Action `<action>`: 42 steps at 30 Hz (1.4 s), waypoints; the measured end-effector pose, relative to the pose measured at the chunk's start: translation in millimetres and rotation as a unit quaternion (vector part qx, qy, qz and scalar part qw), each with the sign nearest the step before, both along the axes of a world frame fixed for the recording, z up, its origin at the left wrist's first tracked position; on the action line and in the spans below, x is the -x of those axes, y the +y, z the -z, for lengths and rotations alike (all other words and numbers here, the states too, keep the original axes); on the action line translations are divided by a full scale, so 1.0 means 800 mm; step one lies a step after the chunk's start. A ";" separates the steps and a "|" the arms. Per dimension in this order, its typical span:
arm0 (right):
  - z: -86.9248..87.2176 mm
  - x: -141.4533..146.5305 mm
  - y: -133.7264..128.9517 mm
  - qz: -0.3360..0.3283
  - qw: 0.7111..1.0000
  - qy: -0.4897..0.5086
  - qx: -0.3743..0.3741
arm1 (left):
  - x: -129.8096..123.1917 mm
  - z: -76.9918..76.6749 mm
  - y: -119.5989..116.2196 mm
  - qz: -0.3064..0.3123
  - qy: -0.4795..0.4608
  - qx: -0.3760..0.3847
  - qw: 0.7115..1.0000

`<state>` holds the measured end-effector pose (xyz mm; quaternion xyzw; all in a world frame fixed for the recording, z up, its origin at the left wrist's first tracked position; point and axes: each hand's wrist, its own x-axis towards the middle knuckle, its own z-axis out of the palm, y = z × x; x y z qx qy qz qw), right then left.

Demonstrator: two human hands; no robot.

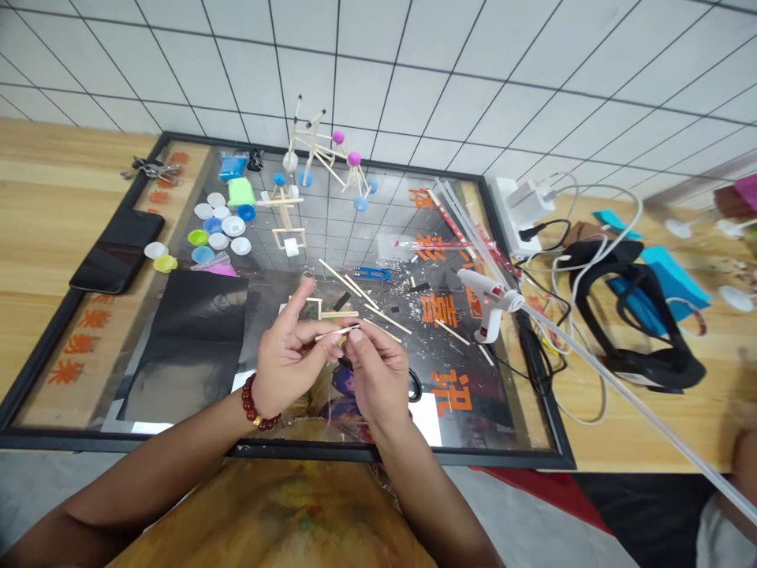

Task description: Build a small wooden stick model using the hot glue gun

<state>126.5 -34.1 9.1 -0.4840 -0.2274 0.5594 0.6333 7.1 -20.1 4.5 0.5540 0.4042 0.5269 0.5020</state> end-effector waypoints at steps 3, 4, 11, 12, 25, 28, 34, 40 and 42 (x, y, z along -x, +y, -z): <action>0.000 0.001 0.001 0.002 1.000 0.007 0.000 | -0.001 -0.002 -0.002 0.003 -0.010 0.006 1.000; 0.000 0.001 0.002 0.001 1.000 0.010 0.003 | -0.002 -0.002 -0.002 0.005 -0.017 0.015 1.000; 0.000 -0.001 0.008 -0.020 0.999 0.021 0.035 | -0.003 -0.001 0.002 0.017 -0.055 0.082 0.995; 0.000 -0.001 0.008 -0.022 0.999 0.025 0.037 | -0.003 -0.001 0.002 0.017 -0.057 0.088 0.994; -0.008 0.015 0.000 -0.010 0.993 0.112 0.037 | -0.006 -0.001 -0.001 0.010 -0.064 0.065 0.996; -0.009 0.017 0.001 -0.005 0.990 0.133 0.047 | -0.008 -0.003 -0.001 0.014 -0.076 0.071 0.995; -0.009 0.015 0.006 -0.032 0.984 0.158 0.069 | -0.008 -0.005 0.001 0.016 -0.092 0.107 0.990; -0.010 0.011 0.008 -0.042 0.984 0.154 0.083 | -0.008 -0.004 0.001 0.015 -0.099 0.126 0.987; -0.010 0.011 0.008 -0.047 0.985 0.148 0.080 | -0.007 -0.003 0.001 0.016 -0.101 0.128 0.987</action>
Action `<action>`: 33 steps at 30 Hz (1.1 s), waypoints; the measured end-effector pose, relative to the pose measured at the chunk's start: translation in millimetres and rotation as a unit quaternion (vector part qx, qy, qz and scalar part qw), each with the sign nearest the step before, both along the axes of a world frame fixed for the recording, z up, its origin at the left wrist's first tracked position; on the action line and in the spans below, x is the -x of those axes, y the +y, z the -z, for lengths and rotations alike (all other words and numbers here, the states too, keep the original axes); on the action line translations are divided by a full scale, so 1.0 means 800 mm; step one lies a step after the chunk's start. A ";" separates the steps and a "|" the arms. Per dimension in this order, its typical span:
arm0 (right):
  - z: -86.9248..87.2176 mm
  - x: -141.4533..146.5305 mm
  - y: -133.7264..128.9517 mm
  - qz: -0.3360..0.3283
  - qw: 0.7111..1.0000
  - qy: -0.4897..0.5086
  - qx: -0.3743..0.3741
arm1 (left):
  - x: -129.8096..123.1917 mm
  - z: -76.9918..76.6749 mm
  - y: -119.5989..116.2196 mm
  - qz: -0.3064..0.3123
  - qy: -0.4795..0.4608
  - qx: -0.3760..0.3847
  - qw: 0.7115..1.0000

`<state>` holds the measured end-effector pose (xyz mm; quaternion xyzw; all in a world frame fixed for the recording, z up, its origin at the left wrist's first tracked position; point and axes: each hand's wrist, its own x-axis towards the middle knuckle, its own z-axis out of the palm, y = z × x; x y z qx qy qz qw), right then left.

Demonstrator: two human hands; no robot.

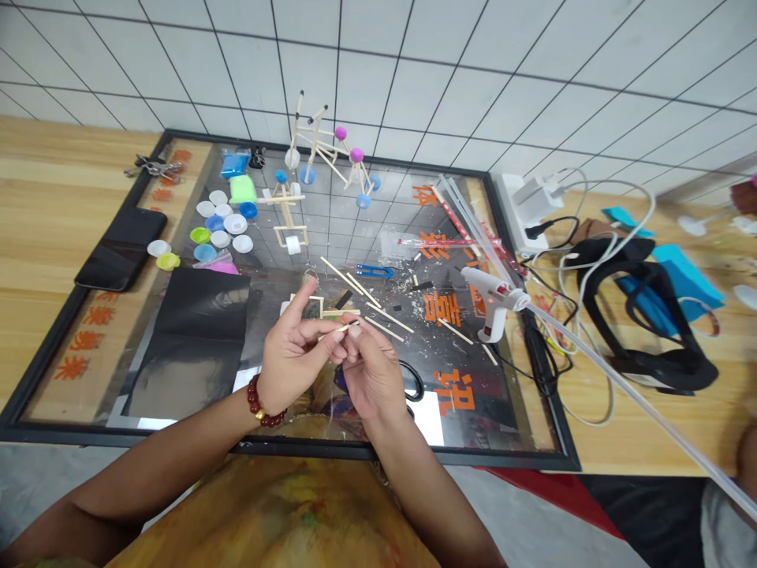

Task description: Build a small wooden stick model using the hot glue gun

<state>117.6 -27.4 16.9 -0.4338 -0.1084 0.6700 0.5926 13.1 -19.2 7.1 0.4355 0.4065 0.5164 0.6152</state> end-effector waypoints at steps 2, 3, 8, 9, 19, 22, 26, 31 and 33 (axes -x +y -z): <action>0.000 0.000 0.000 -0.002 1.000 -0.010 -0.005 | 0.000 0.001 0.000 0.000 -0.001 -0.001 1.000; 0.000 0.000 0.000 -0.002 1.000 -0.015 -0.006 | 0.000 0.001 0.000 0.000 -0.001 -0.003 1.000; 0.000 0.000 -0.001 0.001 1.000 -0.017 -0.005 | 0.000 0.002 0.000 0.003 -0.004 -0.004 1.000; 0.000 0.000 -0.001 0.002 1.000 -0.014 -0.007 | 0.000 0.002 0.000 0.002 -0.004 -0.005 1.000; 0.008 -0.006 -0.013 0.016 0.994 -0.073 -0.079 | 0.004 -0.005 0.005 0.018 -0.004 0.031 0.999; 0.015 -0.016 -0.015 0.036 0.983 -0.155 -0.086 | 0.007 -0.011 0.008 0.034 0.028 0.018 0.999; 0.020 -0.031 -0.014 0.030 0.962 -0.240 -0.126 | 0.010 -0.016 0.011 0.040 0.068 -0.012 0.997; 0.021 -0.036 -0.014 0.024 0.929 -0.319 -0.184 | 0.012 -0.015 0.013 0.077 0.094 -0.019 0.992; 0.021 -0.035 -0.014 0.015 0.933 -0.311 -0.179 | 0.013 -0.014 0.013 0.096 0.117 -0.025 0.988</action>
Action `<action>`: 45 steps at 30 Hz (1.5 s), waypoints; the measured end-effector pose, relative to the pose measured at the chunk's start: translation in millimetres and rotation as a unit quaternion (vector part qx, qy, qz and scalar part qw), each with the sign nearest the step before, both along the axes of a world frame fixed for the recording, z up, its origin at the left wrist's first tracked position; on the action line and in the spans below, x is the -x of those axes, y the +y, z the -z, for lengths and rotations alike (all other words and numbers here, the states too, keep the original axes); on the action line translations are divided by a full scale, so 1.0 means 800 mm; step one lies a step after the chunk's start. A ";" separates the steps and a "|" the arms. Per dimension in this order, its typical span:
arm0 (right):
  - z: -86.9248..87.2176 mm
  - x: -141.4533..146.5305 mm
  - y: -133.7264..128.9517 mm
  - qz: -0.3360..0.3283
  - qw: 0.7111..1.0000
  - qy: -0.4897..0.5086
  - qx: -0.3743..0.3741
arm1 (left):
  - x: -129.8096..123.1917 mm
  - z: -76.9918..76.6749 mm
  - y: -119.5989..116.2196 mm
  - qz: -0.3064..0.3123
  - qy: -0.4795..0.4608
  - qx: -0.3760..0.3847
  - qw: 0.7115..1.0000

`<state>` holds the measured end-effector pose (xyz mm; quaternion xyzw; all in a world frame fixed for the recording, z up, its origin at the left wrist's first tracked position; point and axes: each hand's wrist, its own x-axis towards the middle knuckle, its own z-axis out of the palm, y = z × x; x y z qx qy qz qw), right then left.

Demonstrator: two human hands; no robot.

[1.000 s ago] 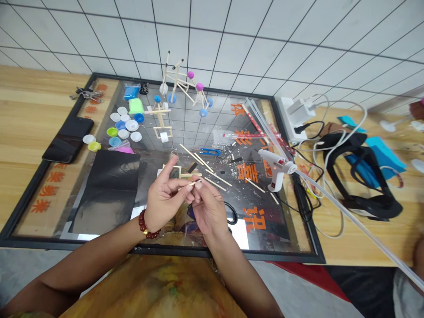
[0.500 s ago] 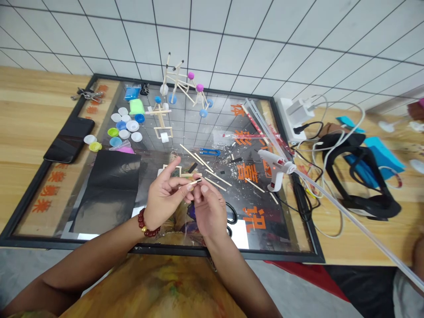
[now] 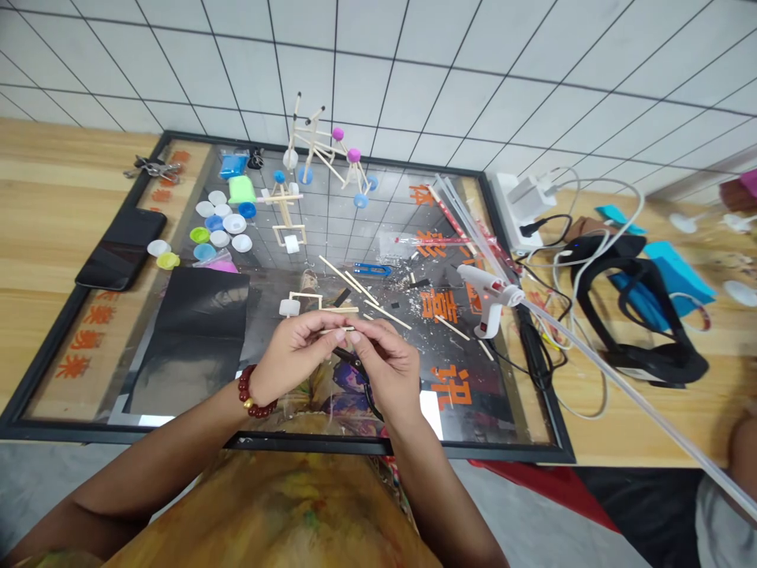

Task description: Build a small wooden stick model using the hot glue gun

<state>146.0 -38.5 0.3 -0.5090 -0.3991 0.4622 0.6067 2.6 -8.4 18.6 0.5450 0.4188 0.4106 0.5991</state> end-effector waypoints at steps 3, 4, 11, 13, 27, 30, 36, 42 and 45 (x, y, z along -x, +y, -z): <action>0.000 0.000 0.000 -0.008 0.998 0.041 0.038 | 0.002 0.000 0.001 0.001 0.028 -0.013 1.000; 0.000 -0.001 0.001 -0.008 0.997 0.053 0.049 | 0.003 0.000 0.001 -0.001 0.031 -0.015 0.999; 0.000 -0.003 0.006 -0.006 0.989 0.109 0.102 | 0.005 -0.001 0.001 0.003 0.066 -0.044 0.997; 0.000 -0.004 0.006 -0.007 0.988 0.112 0.105 | 0.005 -0.001 0.000 0.003 0.075 -0.056 0.996; -0.001 0.003 0.006 0.010 0.995 0.075 0.071 | 0.004 0.001 0.000 -0.004 0.123 -0.155 0.980; 0.001 0.002 0.005 0.007 0.995 0.074 0.068 | 0.004 0.002 0.000 -0.002 0.137 -0.178 0.975; 0.006 0.003 0.002 0.002 0.997 0.063 0.047 | 0.003 -0.001 -0.002 0.008 0.128 -0.113 0.985; 0.012 0.001 -0.002 -0.016 1.000 0.005 0.018 | 0.002 0.003 -0.001 0.004 0.053 -0.014 0.999; 0.011 0.001 -0.003 -0.031 0.999 0.006 0.010 | 0.003 0.003 0.000 0.012 0.026 0.021 0.999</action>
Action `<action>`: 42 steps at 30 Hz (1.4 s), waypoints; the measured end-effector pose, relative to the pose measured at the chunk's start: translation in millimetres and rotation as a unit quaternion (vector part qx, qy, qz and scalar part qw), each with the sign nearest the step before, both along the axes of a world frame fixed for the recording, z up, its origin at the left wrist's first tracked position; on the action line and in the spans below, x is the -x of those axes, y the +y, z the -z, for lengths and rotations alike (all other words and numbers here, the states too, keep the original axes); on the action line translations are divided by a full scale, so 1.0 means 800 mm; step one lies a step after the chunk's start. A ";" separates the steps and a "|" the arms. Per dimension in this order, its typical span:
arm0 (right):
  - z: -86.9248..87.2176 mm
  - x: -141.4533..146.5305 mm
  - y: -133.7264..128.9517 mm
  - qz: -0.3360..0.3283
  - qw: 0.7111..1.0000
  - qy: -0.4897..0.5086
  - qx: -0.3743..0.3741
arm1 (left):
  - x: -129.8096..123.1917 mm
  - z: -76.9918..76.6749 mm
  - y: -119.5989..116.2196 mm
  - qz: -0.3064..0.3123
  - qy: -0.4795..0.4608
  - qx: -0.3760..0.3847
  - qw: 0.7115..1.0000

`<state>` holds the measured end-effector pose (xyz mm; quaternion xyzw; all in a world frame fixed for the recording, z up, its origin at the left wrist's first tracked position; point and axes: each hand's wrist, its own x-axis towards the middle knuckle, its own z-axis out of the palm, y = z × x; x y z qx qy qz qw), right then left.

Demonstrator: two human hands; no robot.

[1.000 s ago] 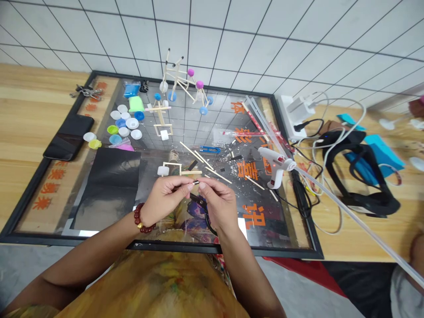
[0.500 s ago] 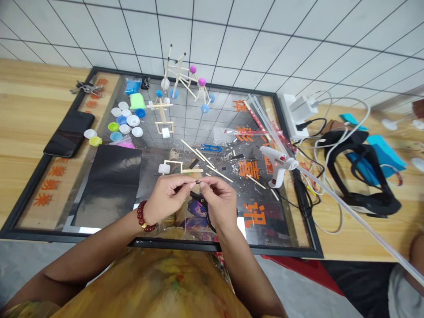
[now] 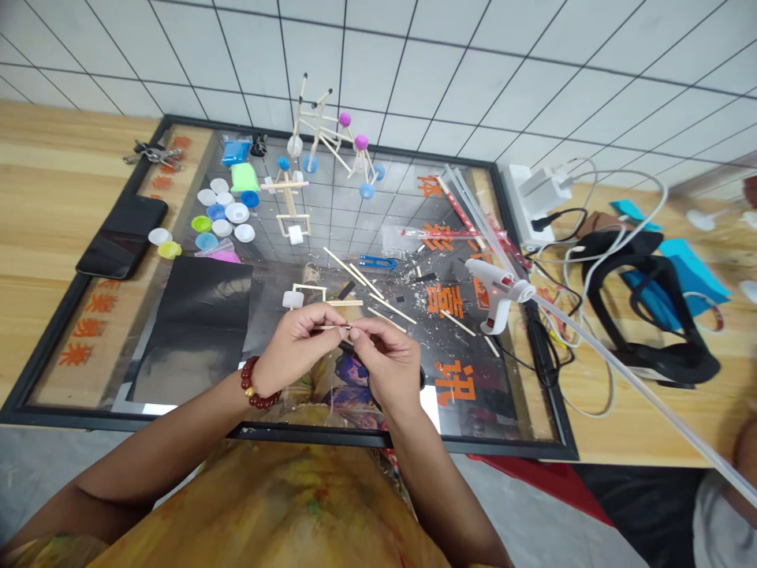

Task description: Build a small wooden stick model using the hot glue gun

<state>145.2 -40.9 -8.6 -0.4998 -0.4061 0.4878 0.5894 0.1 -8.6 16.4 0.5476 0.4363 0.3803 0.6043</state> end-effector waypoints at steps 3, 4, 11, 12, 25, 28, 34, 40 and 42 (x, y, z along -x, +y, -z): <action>-0.002 0.001 -0.001 0.002 1.000 0.004 0.003 | 0.001 -0.001 0.001 0.003 -0.007 0.010 1.000; -0.002 0.001 -0.001 0.005 1.000 0.005 0.006 | 0.001 -0.002 0.001 0.003 -0.006 0.009 1.000; -0.003 0.002 0.001 0.011 1.000 0.011 0.018 | 0.001 -0.006 0.003 -0.009 -0.014 0.003 1.000; -0.003 0.003 0.001 0.011 1.000 0.008 0.016 | 0.000 -0.006 0.003 -0.012 -0.019 0.005 1.000; -0.001 0.003 -0.001 0.007 1.000 -0.025 -0.010 | -0.003 -0.003 0.004 -0.026 -0.032 0.035 0.999; 0.000 0.004 -0.001 0.012 0.999 -0.031 -0.006 | -0.004 -0.001 0.003 -0.022 -0.014 0.026 0.999; 0.001 0.004 -0.002 0.037 0.998 -0.053 -0.019 | -0.004 0.005 0.001 -0.009 0.020 -0.016 1.000; 0.000 0.004 -0.001 0.041 0.997 -0.060 -0.011 | 0.000 -0.002 0.002 0.016 0.035 -0.028 0.999; 0.000 0.004 -0.001 0.044 0.997 -0.057 -0.006 | 0.001 -0.005 0.003 0.035 0.044 -0.027 0.998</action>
